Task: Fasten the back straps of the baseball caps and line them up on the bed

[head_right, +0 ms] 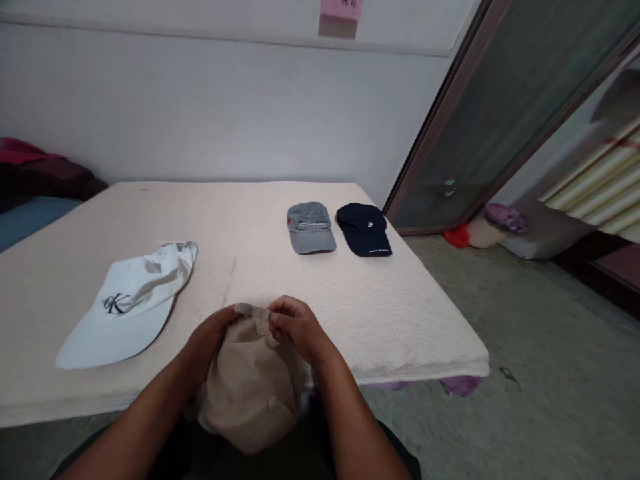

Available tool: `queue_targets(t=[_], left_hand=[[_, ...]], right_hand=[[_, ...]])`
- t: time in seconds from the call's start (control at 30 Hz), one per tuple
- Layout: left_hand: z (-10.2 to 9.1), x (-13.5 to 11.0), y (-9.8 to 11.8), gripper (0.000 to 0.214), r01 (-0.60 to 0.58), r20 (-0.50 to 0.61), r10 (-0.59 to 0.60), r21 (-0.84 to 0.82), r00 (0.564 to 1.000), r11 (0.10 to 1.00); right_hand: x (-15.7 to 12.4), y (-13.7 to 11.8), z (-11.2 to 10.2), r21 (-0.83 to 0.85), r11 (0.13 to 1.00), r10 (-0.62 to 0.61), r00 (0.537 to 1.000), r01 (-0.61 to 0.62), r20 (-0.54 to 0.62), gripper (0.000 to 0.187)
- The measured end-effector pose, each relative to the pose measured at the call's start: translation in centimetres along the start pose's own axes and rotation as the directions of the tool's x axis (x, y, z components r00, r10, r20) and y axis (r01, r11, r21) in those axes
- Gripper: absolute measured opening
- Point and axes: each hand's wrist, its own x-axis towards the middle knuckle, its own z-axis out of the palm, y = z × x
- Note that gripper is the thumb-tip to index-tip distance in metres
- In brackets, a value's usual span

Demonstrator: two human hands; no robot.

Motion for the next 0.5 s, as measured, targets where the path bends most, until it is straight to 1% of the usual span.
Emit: queue_targets(t=[0.1,0.2,0.37,0.5], left_hand=[[0.37,-0.27,0.23,0.019,-0.008,0.056,0.005,0.051,0.998,0.999],[0.47,-0.31,0.26,0.015,0.017,0.108,-0.024,0.065,0.994,0.998],[0.06,-0.08,0.04,0.011,0.044,0.138,-0.048,0.031,0.989,0.999],[-0.11,-0.22,0.08,0.011,0.046,0.145,-0.047,0.012,0.988,0.999]], right_hand=[[0.05,0.09,0.19,0.000,1.000,0.007,0.999,-0.007,0.048,0.016],[0.02,-0.02,0.31,-0.012,1.000,0.001,0.999,-0.001,0.055,0.017],[-0.17,-0.28,0.25,-0.055,0.998,-0.022,0.997,0.027,0.078,0.021],[-0.11,-0.36,0.25,-0.065,0.997,-0.033,0.996,0.038,0.085,0.020]])
